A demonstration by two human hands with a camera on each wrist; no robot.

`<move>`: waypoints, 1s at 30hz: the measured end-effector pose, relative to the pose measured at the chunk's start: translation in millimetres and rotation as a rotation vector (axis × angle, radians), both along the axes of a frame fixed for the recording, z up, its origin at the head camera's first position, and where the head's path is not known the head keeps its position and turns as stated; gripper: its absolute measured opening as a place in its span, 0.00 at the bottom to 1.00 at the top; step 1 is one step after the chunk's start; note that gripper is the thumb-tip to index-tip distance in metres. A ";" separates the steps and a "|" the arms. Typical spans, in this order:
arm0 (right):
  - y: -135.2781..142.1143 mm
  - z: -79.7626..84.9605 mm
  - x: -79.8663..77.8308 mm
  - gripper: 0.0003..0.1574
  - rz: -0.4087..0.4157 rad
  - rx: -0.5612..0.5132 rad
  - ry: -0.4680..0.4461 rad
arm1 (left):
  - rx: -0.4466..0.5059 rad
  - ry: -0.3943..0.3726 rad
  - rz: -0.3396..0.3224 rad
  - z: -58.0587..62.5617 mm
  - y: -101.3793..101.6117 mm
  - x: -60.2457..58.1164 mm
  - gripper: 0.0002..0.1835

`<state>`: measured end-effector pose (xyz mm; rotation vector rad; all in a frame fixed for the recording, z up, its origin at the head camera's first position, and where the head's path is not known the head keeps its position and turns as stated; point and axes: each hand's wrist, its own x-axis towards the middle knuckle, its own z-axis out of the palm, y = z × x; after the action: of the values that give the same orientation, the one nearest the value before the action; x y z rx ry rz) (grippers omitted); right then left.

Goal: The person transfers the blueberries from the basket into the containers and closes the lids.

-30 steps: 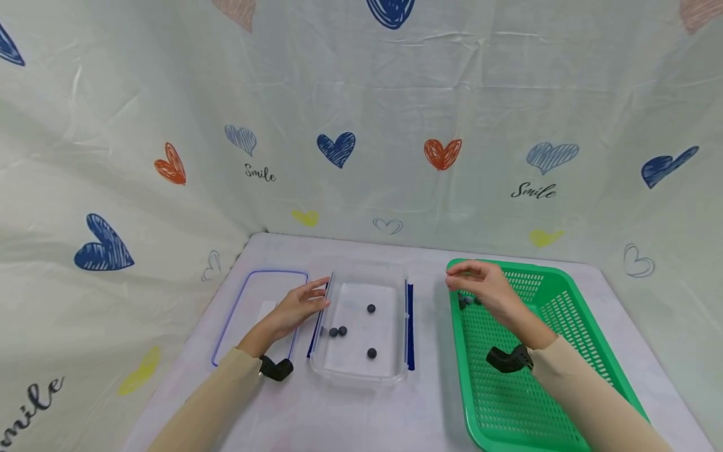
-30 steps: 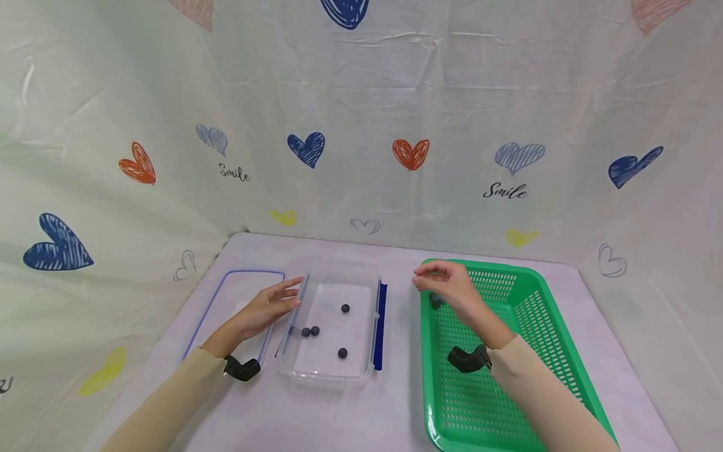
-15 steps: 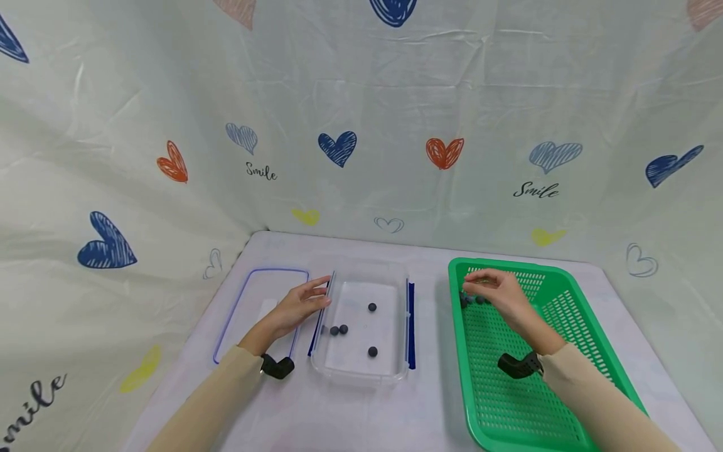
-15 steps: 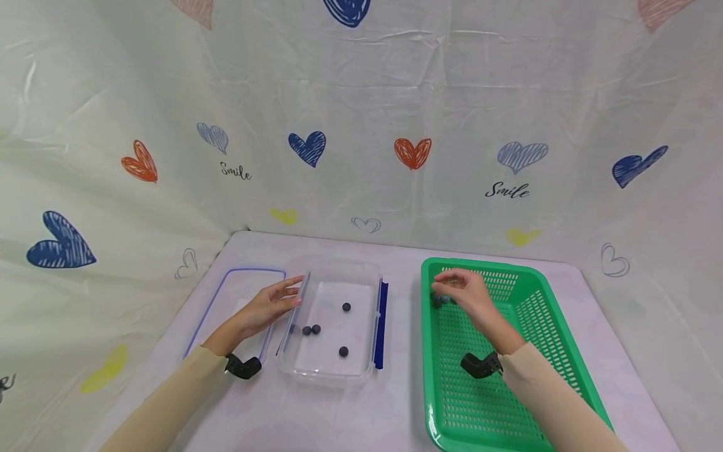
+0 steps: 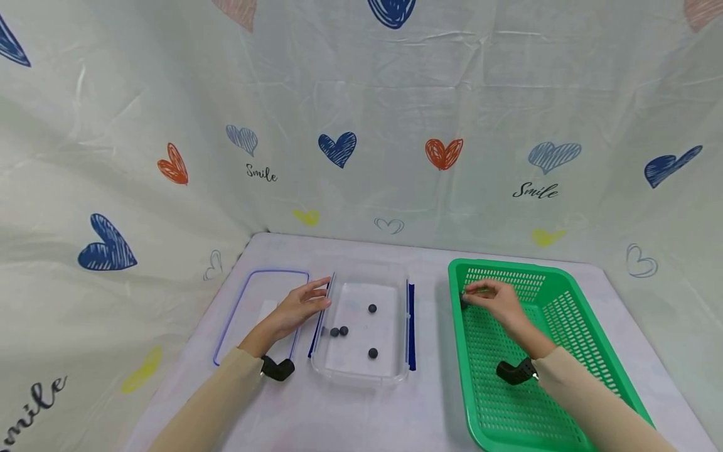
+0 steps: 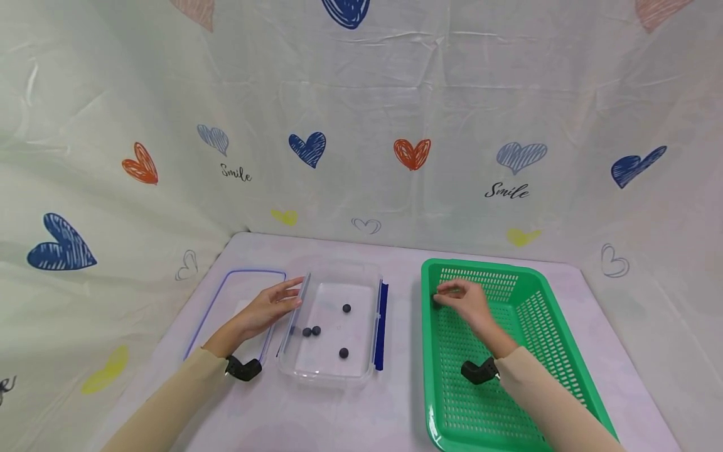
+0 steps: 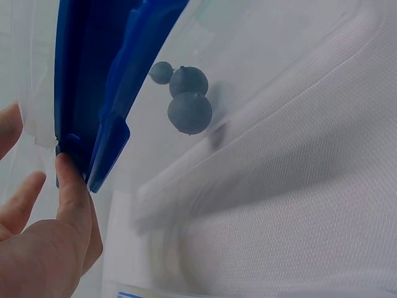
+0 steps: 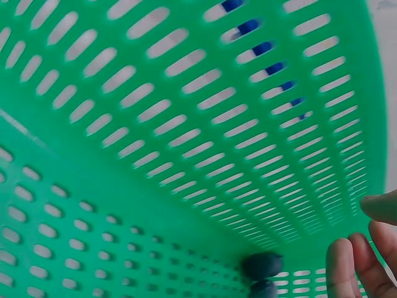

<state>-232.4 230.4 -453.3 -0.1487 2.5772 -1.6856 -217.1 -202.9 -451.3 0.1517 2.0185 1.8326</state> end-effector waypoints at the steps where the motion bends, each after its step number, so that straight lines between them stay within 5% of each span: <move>1: 0.4 -2.2 -0.4 0.24 -0.012 0.008 -0.004 | 0.000 0.000 0.000 -0.2 0.1 0.0 0.35; 13: 7.5 -35.6 -8.3 0.19 -0.081 0.107 0.039 | 0.010 -0.006 0.009 -2.6 0.4 -0.6 0.35; 30: 2.8 -54.8 -7.3 0.17 -0.129 0.172 0.099 | -0.007 -0.003 0.010 0.1 1.1 0.7 0.35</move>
<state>-239.7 233.2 -508.1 -0.0606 2.8464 -1.5207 -216.4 -201.8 -451.2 0.1370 2.0270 1.8314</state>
